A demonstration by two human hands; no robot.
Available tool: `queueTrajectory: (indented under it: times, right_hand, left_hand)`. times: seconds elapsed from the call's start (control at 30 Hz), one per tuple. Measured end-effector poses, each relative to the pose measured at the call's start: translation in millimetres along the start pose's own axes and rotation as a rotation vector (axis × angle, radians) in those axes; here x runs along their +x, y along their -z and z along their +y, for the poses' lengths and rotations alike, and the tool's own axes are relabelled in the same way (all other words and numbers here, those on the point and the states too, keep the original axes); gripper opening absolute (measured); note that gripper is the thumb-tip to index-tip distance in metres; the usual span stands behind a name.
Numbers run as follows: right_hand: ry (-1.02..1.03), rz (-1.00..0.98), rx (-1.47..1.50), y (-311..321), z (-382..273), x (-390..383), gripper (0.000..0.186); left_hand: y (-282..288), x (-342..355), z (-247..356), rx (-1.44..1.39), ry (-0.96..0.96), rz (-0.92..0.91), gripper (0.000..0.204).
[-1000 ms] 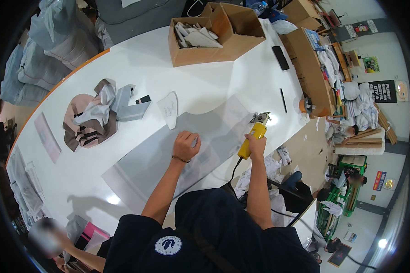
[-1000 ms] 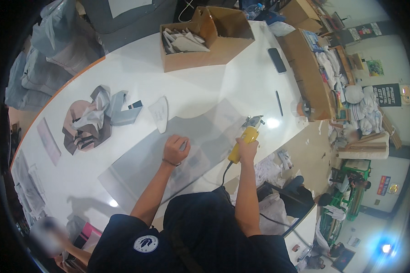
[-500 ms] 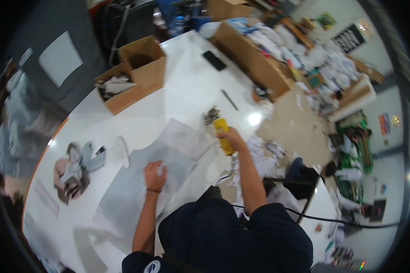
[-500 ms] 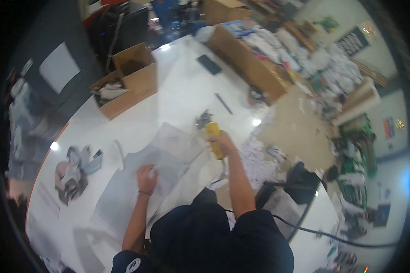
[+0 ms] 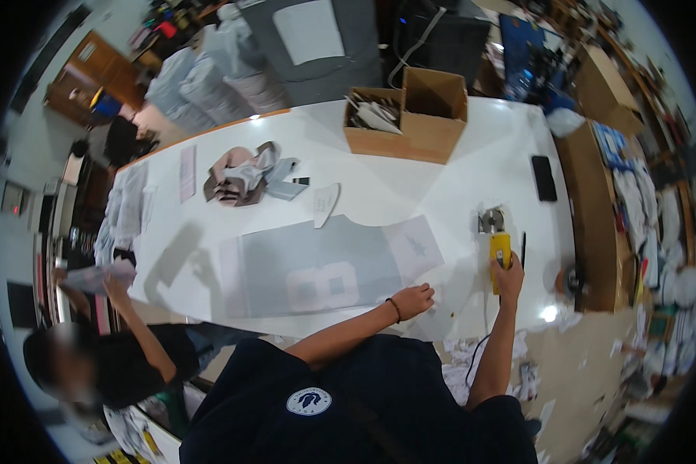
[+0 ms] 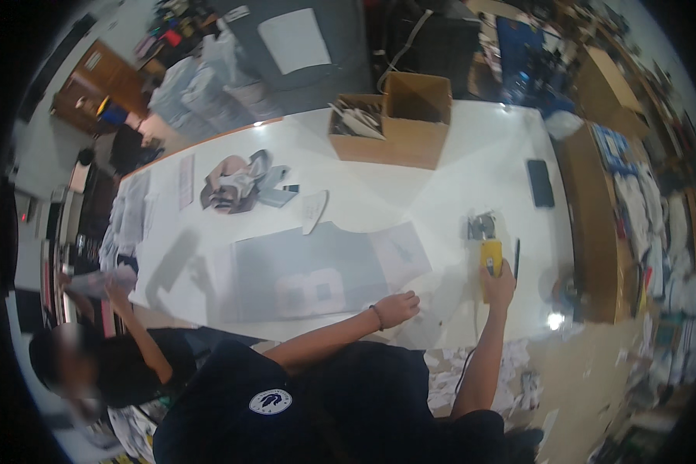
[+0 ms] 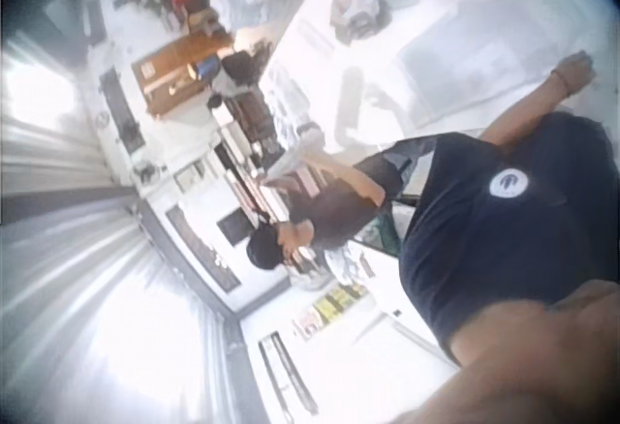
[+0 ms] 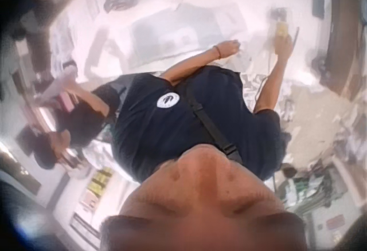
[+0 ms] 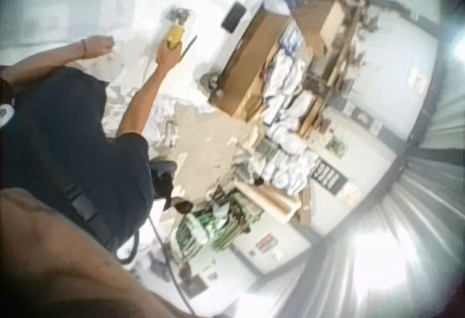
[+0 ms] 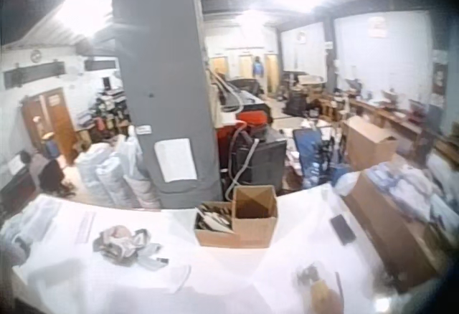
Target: The person uses a rotary cutter to cut a large sheet of white fabric on a table. They align the fabric, cut along a straight line, and then fold the cut piece.
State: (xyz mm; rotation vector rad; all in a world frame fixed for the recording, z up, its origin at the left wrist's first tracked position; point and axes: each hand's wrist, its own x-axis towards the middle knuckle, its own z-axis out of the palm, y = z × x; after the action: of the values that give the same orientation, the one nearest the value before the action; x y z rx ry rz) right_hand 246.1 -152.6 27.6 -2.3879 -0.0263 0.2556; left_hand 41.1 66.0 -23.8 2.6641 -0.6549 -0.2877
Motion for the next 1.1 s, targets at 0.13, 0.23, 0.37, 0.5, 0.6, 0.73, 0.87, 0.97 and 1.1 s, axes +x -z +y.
queueTrajectory:
  times: [0.13,0.23,0.37,0.5,0.6,0.73,0.87,0.97,1.1]
  right_hand:
    - [0.424,0.489,-0.417,-27.4,-22.8,-9.0,0.052]
    - [0.466,0.074,-0.068,-77.0,-34.8,-14.7,0.057]
    - [0.739,-0.161,-0.158,-142.8,-80.4,-54.7,0.069]
    - [0.664,-0.427,-0.312,-158.9,-114.7,-81.3,0.079]
    - [0.619,-0.620,-0.324,-175.5,-117.1,-91.3,0.080]
    - [0.691,-0.891,-0.324,-180.2,-115.8,-109.1,0.069]
    - [0.869,-1.203,-0.383,-188.3,-111.1,-123.1,0.054]
    - [0.864,-1.511,-0.346,-193.8,-139.3,-153.6,0.047]
    - [0.590,-1.685,-0.065,-210.8,-189.5,-199.8,0.024]
  left_hand:
    - [44.0,-62.5,21.4,-0.310,0.155,0.515,0.017]
    - [52.3,-148.7,24.0,-0.481,0.515,0.410,0.012]
    - [-1.2,-288.7,38.6,-0.461,1.038,-0.545,0.027]
    - [-4.6,-353.2,39.2,-0.599,1.400,0.102,0.051]
    - [-4.2,-369.2,10.7,-0.479,1.671,0.737,0.063]
    - [-29.7,-386.4,-38.1,-0.092,1.833,0.823,0.083]
    - [-6.0,-354.8,-58.1,-0.020,1.873,0.589,0.093]
    - [-11.0,-351.2,-63.8,-0.206,1.771,0.711,0.090]
    - [-21.7,-363.5,-88.8,-0.519,1.499,0.709,0.061]
